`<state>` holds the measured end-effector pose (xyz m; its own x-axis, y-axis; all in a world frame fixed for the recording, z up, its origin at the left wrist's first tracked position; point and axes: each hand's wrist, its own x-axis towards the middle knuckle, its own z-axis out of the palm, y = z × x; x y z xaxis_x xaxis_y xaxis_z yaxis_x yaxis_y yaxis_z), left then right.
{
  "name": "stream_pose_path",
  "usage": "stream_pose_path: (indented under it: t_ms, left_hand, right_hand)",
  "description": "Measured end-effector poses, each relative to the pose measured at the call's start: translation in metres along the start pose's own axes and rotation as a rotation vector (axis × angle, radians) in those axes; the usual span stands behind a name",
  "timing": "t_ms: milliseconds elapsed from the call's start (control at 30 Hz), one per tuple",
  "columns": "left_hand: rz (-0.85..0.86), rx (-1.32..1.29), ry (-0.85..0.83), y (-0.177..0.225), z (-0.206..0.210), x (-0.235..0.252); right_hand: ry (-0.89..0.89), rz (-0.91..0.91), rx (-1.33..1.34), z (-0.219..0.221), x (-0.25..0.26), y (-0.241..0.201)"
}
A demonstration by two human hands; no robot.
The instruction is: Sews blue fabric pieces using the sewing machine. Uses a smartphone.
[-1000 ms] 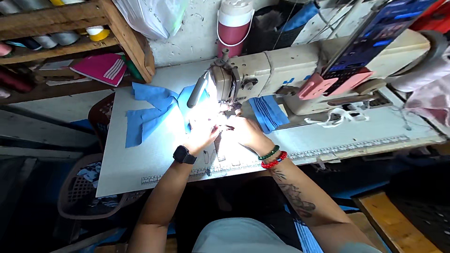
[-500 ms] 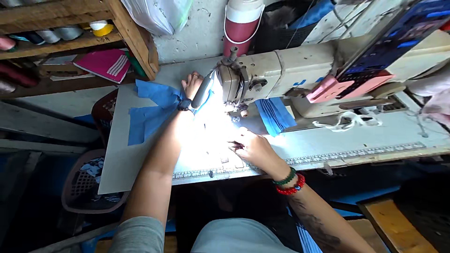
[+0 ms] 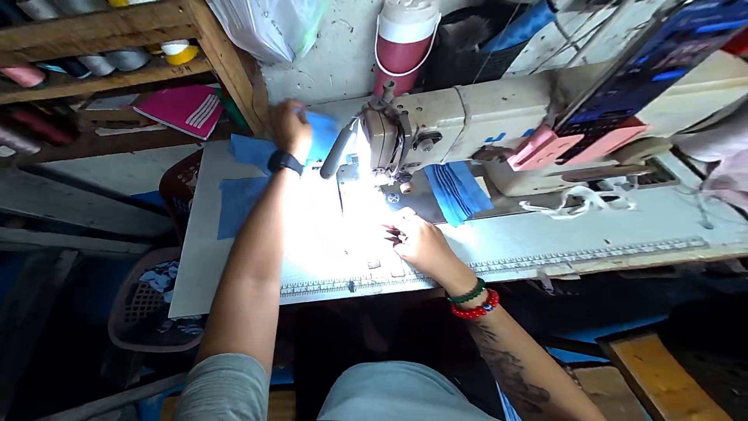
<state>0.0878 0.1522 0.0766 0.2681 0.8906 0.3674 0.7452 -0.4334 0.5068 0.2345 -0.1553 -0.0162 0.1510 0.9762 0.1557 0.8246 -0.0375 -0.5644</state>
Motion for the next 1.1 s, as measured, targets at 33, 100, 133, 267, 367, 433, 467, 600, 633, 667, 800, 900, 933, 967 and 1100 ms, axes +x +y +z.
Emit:
stream_pose_path:
  t_ms: [33, 100, 133, 267, 367, 433, 467, 600, 633, 667, 800, 900, 933, 967, 1100]
  left_hand:
    - [0.019, -0.047, 0.098, -0.009, -0.020, 0.004]
    - [0.067, -0.139, 0.261, -0.027, -0.063, 0.000]
    - [0.112, -0.185, 0.339, -0.034, -0.083, -0.009]
    - [0.314, -0.348, 0.464, -0.043, -0.149, -0.081]
    - [0.338, -0.480, 0.384, -0.033, -0.174, -0.146]
    - [0.268, -0.525, 0.267, -0.019, -0.183, -0.191]
    - [0.242, -0.544, 0.227, -0.015, -0.184, -0.208]
    - [0.231, -0.606, 0.146, -0.007, -0.173, -0.244]
    - [0.228, -0.617, 0.134, -0.004, -0.170, -0.247]
    - [0.228, -0.631, 0.121, -0.001, -0.167, -0.250]
    - [0.256, -0.739, 0.053, 0.002, -0.154, -0.255]
    - [0.270, -0.819, -0.003, 0.005, -0.140, -0.259]
    - [0.267, -0.802, -0.003, 0.006, -0.134, -0.260]
    - [0.276, -0.747, 0.000, 0.006, -0.128, -0.262]
    - [0.439, -0.332, -0.126, 0.000, -0.109, -0.273]
  right_hand:
    - [0.020, -0.020, 0.014, 0.000, -0.001, 0.001]
    - [0.065, -0.056, 0.024, 0.002, -0.003, 0.002]
    - [0.082, -0.074, 0.026, 0.003, -0.005, 0.000]
    - [0.129, -0.199, 0.126, 0.011, -0.012, -0.027]
    - [0.150, -0.318, 0.350, 0.016, -0.011, -0.071]
    - [0.168, -0.356, 0.497, 0.012, -0.008, -0.104]
    - [0.199, -0.380, 0.526, 0.010, -0.006, -0.118]
    - [0.370, -0.469, 0.401, -0.003, 0.004, -0.147]
    - [0.384, -0.477, 0.369, -0.008, 0.006, -0.149]
    - [0.374, -0.472, 0.343, -0.013, 0.006, -0.148]
    - [0.206, -0.417, 0.399, -0.031, 0.005, -0.135]
    - [0.018, -0.396, 0.585, -0.035, -0.002, -0.123]
    - [-0.008, -0.397, 0.599, -0.036, -0.005, -0.119]
    - [-0.013, -0.394, 0.568, -0.039, -0.009, -0.115]
    - [-0.049, -0.422, 0.154, -0.063, -0.036, -0.101]
